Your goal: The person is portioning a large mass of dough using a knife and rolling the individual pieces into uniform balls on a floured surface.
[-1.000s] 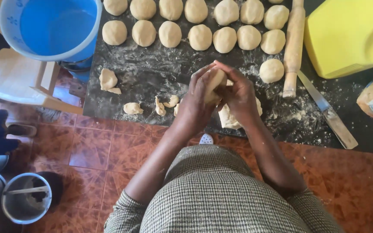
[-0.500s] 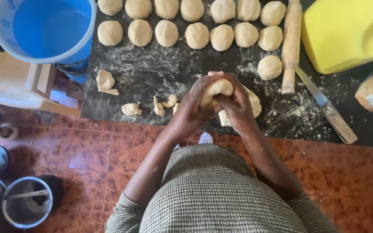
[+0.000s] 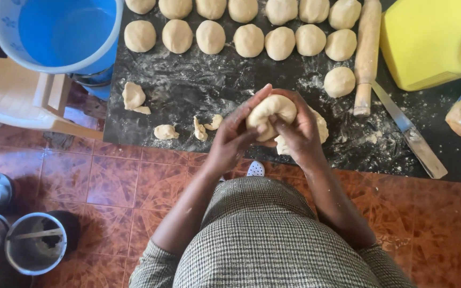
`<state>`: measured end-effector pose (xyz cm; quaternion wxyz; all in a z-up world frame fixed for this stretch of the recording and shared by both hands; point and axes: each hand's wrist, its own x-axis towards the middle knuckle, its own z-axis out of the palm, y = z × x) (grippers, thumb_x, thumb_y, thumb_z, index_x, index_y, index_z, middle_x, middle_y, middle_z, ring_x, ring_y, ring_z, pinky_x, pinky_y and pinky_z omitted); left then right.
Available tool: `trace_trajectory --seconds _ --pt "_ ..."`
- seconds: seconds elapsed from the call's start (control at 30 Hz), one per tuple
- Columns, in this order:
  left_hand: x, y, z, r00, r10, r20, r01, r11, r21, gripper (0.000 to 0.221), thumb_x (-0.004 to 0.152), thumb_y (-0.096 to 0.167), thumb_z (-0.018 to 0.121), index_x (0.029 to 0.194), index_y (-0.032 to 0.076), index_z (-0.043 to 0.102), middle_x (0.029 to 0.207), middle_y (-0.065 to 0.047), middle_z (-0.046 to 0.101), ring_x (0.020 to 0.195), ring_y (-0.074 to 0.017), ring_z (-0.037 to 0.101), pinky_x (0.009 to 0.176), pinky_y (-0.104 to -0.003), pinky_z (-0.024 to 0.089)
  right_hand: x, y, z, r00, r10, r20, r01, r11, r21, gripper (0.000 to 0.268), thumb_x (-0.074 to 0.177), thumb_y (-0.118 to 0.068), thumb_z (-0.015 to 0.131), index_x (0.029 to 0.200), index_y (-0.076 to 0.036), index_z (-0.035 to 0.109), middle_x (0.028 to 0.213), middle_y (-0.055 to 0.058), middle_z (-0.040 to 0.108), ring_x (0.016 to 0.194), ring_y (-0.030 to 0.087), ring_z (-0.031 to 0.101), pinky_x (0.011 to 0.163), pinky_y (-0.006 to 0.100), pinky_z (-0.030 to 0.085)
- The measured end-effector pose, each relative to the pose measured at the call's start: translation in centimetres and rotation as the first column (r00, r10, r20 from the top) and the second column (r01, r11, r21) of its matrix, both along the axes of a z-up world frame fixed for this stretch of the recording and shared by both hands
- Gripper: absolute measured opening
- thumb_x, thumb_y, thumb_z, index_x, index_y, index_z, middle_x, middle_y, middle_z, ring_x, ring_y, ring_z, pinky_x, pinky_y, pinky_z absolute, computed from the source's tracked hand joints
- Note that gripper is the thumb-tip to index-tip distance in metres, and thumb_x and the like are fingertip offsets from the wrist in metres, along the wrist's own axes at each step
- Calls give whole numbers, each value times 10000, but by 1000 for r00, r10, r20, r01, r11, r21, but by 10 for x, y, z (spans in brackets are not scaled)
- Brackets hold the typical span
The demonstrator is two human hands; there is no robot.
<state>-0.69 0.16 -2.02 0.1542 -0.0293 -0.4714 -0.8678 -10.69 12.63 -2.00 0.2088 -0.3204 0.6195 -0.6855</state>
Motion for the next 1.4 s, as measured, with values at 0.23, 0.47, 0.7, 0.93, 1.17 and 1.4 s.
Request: trace_trajectory --seconds 0.23,0.47,0.7,0.93,1.17,1.4 --pt "0 11 7 901 429 -65 -424 841 -337 453 929 -130 423 1345 6 544 1341 -159 570 1262 -264 545 976 -364 522 -22 5 -25 930 358 79 -355 934 -45 697 863 -22 622 1478 -36 295 1401 190 452 1171 256 555 906 399 538" --pt "-6 -6 -22 969 159 188 -126 976 -180 463 930 -15 544 1382 67 491 1268 -185 553 849 -227 667 600 -289 654 -14 8 -3 908 313 277 -312 949 -49 673 762 16 646 1386 -84 415 1232 216 563 892 362 655 672 476 609" --pt "12 -4 54 980 -40 194 114 915 -387 769 861 48 691 1514 139 295 1161 -195 557 850 -231 657 721 -378 635 -29 8 -37 924 210 319 -180 976 -121 550 831 22 634 1358 10 476 1002 201 673 700 280 717 492 347 631" --pt "10 -6 29 990 61 127 5 887 -461 544 914 39 628 1420 164 472 892 -161 678 652 -205 698 671 -367 573 -2 6 9 685 358 635 -207 931 -301 515 853 -69 637 1308 8 409 865 326 666 626 417 708 494 483 642" --pt "14 -2 45 994 80 75 -27 844 -536 572 904 12 536 1445 124 389 1267 -275 564 1013 -440 646 886 -586 521 -9 0 -33 878 183 442 -90 971 -223 586 836 3 642 1388 -2 443 974 197 667 643 262 697 430 358 629" --pt "5 -3 -7 947 313 79 -239 844 -480 433 914 -48 556 1322 93 579 1275 -145 597 1019 -271 644 791 -381 557 -3 10 14 805 420 420 -383 907 -172 832 716 -168 736 1453 -102 357 1270 225 568 1073 349 651 744 489 646"
